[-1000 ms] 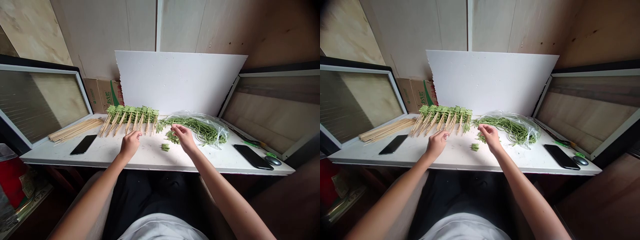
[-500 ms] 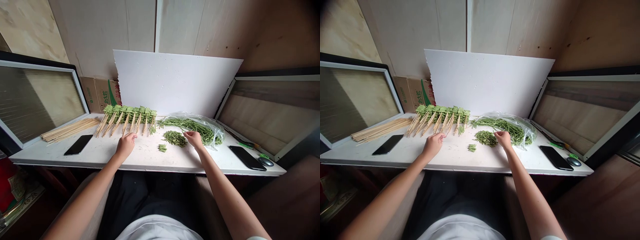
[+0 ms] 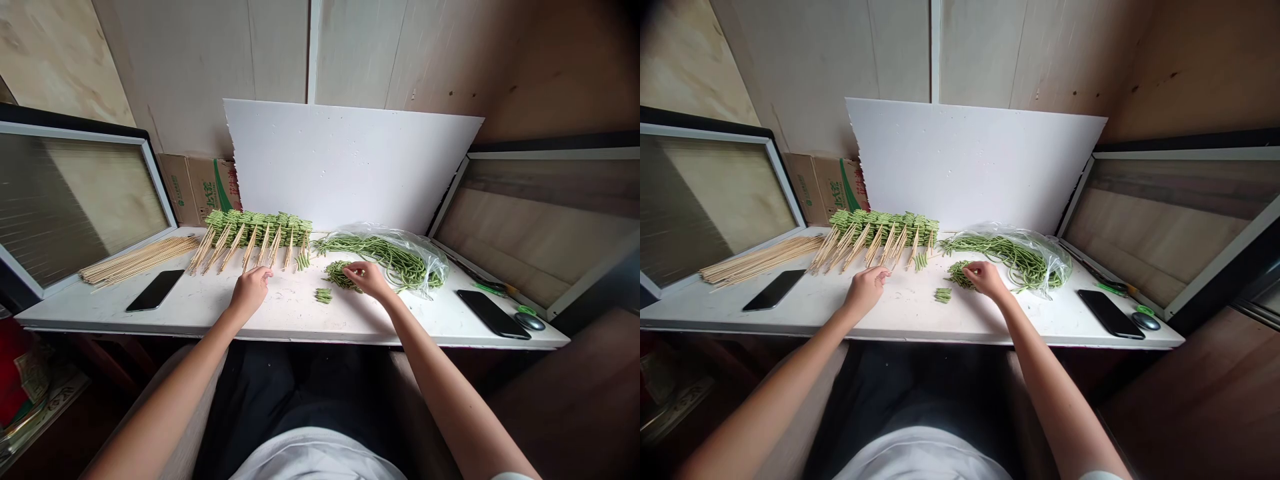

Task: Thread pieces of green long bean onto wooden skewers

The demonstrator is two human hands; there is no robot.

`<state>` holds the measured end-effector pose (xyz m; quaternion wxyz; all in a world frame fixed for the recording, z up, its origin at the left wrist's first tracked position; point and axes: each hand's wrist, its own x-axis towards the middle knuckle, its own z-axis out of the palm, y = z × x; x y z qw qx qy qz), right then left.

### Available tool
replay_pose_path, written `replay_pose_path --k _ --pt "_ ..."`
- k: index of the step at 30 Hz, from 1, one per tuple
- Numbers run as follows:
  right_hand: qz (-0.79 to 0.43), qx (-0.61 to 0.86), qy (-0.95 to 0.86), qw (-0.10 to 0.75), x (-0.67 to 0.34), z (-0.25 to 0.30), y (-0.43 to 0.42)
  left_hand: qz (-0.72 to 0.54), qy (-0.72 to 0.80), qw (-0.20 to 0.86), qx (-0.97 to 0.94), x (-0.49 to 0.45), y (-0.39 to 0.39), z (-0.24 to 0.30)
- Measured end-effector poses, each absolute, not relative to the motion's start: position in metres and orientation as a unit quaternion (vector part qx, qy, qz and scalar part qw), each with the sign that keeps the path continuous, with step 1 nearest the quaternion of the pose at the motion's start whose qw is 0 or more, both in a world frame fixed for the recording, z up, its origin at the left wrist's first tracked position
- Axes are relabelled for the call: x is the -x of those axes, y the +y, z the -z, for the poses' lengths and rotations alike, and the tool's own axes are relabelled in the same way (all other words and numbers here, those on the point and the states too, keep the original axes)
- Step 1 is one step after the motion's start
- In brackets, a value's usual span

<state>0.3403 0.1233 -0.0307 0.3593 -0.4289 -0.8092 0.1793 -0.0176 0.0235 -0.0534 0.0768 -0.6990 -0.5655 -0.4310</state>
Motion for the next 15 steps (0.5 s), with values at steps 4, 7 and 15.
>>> replay_pose_path --k 4,7,15 --pt "-0.123 0.318 -0.897 0.281 -0.309 0.044 0.107 0.437 -0.558 0.073 0.702 0.018 0.024 0.053" --pt "-0.079 0.307 -0.914 0.253 -0.298 0.053 0.101 0.44 -0.55 0.071 0.707 0.018 0.024 0.051" --pt "-0.058 0.323 -0.909 0.257 -0.298 0.053 0.103 0.444 -0.541 0.082 0.709 0.018 0.023 0.048"
